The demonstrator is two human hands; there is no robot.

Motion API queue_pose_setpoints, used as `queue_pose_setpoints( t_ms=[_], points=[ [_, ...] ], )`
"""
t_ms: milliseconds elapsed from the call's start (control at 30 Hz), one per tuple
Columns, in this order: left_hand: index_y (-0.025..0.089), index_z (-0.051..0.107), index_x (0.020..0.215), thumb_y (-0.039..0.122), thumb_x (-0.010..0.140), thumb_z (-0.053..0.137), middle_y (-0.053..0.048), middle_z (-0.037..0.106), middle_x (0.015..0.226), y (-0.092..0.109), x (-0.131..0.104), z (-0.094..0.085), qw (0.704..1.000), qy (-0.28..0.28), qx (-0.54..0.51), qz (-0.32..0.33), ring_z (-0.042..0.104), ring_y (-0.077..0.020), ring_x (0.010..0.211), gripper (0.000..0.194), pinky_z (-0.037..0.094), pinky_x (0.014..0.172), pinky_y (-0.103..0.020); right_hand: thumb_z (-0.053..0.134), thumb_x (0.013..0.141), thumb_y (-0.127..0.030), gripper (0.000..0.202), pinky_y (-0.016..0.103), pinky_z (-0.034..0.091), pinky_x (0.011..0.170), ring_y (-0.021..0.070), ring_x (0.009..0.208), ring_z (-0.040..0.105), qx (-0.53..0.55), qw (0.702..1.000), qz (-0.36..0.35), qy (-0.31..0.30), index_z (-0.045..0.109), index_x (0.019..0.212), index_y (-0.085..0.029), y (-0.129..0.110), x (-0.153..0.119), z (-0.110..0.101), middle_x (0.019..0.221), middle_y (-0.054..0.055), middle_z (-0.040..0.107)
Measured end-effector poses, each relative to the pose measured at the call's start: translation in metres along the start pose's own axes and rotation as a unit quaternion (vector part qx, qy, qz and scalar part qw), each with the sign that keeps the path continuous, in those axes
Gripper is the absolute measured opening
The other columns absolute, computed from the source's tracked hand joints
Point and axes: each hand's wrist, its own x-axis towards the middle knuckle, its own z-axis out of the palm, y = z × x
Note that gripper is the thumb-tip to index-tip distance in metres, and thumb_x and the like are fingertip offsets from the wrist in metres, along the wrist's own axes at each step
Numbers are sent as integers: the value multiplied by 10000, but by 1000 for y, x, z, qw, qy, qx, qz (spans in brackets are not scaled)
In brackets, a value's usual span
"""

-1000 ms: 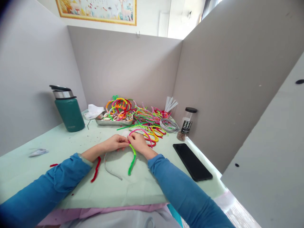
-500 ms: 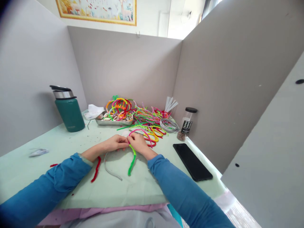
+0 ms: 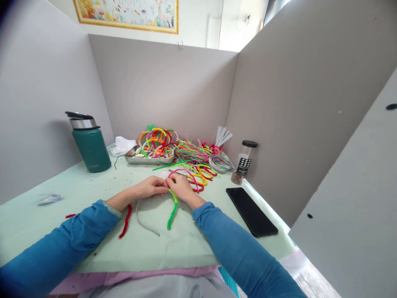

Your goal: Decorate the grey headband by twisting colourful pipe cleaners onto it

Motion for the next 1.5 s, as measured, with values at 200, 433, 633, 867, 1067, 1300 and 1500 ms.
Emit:
queue_pose_setpoints(
  t_ms=[200,433,633,867,1067,1300,1500],
  points=[
    [130,563,729,509,719,516,24,512,592,-1,0,0,1000,0,-1,4,369,-60,469,383,307,455,-188,433,782,-250,196,210,296,541,100,585,444,-3,1000,3,-1,531,635,-163,0,0,0,615,-20,515],
    [130,549,718,514,712,527,51,403,539,-3,1,1,1000,0,-20,11,339,-58,463,385,294,445,-186,439,774,-258,196,207,284,529,96,574,440,-2,1000,2,5,527,630,-158,1,1,1,605,-20,511],
    [134,545,722,520,717,522,50,382,551,-6,3,1,1000,0,-24,16,327,-59,473,387,288,440,-185,438,770,-246,190,207,279,524,95,569,434,3,1000,0,5,523,625,-158,3,1,2,603,-21,508],
    [135,538,702,543,710,516,51,379,536,-3,1,1,1000,3,-18,8,327,-60,469,409,287,444,-188,441,769,-238,187,208,278,524,95,570,429,4,1000,-2,6,520,620,-157,2,1,2,604,-20,509],
    [131,558,727,542,699,528,49,387,540,-2,1,1,1000,5,-17,4,323,-61,473,413,283,444,-189,438,770,-234,186,208,276,523,95,567,428,1,1000,-1,4,521,621,-158,1,1,1,599,-20,504],
    [127,559,731,517,711,526,48,388,545,-3,1,1,1000,4,-15,12,331,-59,472,392,295,443,-184,440,772,-228,181,208,276,525,94,569,427,-3,1000,-2,5,519,625,-159,2,1,2,607,-18,515],
    [125,562,736,505,719,526,48,394,544,-3,1,1,1000,3,-17,16,338,-60,468,382,300,439,-184,439,780,-240,189,208,272,525,94,571,428,-7,1000,-5,-1,516,627,-160,1,1,1,608,-19,512]
  ],
)
